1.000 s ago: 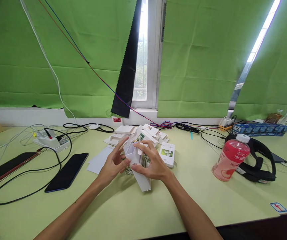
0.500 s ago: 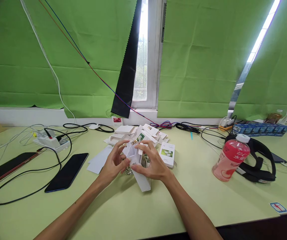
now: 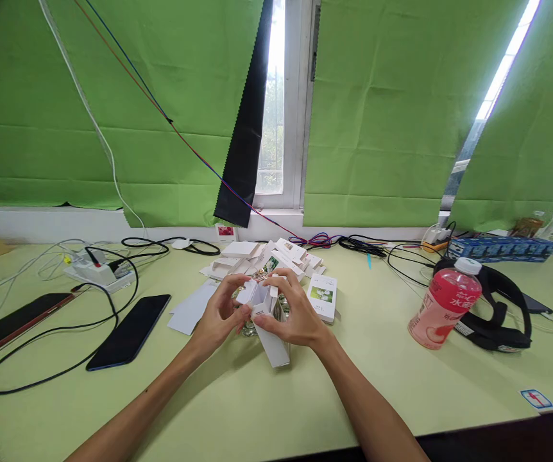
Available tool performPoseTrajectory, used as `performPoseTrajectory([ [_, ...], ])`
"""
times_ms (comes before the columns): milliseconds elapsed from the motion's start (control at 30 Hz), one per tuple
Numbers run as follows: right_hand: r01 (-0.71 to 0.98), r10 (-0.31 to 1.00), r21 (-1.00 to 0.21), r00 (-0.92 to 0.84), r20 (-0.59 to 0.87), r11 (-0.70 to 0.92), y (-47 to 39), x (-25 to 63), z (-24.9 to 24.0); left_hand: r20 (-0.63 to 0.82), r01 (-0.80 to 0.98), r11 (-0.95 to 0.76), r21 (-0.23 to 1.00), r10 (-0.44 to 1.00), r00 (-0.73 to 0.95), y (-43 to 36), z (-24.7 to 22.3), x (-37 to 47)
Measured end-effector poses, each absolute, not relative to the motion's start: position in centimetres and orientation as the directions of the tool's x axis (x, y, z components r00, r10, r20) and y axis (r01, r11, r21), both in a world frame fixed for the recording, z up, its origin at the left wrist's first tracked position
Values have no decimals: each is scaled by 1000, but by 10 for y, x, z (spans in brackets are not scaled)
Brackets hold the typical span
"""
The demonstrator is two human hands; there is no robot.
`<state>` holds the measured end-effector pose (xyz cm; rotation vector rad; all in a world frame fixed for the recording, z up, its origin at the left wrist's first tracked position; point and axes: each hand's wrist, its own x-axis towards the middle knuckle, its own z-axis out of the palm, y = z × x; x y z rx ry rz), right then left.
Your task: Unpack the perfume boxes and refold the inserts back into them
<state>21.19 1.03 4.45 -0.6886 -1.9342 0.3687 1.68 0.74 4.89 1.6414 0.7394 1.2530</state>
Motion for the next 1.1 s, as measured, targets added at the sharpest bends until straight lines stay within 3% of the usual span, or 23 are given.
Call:
performPoseTrajectory([
  [1100,281,580,-518,-226,783,808,9,211,46,381,44,-431,901,837,392,6,47,16],
])
